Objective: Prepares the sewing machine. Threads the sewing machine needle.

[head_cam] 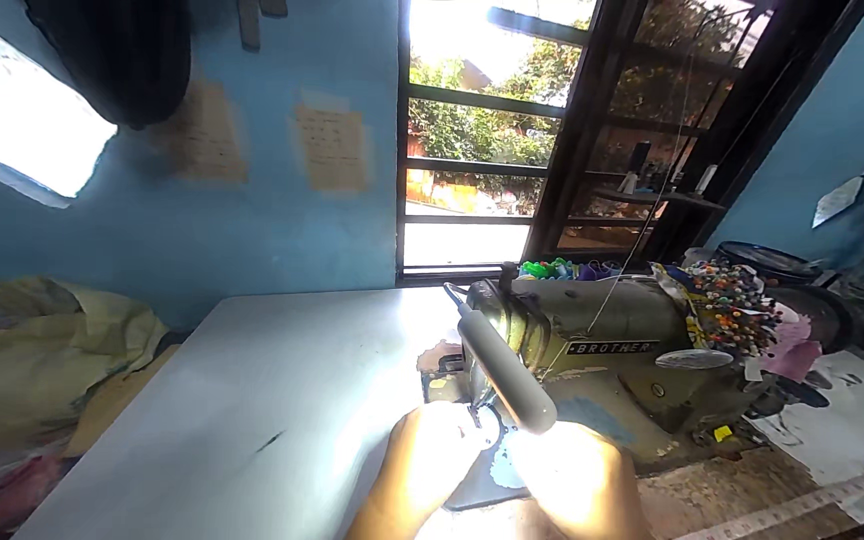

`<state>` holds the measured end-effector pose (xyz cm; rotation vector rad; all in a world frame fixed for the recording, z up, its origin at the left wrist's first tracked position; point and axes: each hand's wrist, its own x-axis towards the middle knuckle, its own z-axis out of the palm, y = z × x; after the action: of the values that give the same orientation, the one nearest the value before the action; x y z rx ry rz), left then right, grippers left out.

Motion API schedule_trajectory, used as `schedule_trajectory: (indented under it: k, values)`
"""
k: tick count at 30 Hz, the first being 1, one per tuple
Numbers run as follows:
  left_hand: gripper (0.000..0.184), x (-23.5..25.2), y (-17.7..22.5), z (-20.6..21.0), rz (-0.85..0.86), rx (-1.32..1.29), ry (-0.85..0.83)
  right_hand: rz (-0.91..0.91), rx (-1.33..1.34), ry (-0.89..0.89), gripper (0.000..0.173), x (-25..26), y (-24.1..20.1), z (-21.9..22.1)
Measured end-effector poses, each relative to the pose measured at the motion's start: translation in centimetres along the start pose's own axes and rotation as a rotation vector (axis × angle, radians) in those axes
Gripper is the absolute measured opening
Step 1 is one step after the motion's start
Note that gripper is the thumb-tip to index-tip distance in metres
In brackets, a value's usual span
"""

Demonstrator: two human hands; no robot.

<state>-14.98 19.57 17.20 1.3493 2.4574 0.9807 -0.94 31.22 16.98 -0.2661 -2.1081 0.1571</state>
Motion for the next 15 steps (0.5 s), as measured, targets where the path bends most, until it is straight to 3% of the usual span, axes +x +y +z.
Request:
schedule_trajectory:
  k: [5, 8, 10, 12, 15]
  values:
    - [0.032, -0.2, -0.1, 0.6, 0.041, 0.075, 0.012, -0.002, -0.103, 0.090, 0.030, 1.4, -0.4, 0.7]
    - [0.031, -0.1, -0.2, 0.5, 0.060, 0.024, 0.045, 0.023, -0.069, 0.050, 0.028, 1.1, -0.7, 0.5]
    - [0.029, 0.2, -0.8, 0.1, 0.040, -0.233, -0.029, -0.011, -0.042, 0.021, 0.029, 0.7, -0.7, 0.4]
    - [0.017, 0.4, -1.0, -0.5, 0.000, -0.686, -0.154, -0.030, 0.045, -0.019, 0.031, 0.2, -0.5, 0.0]
    - [0.026, 0.2, 0.0, -2.0, -0.218, -1.073, -0.344, 0.042, 0.218, -0.102, 0.033, -0.6, -0.3, -0.7]
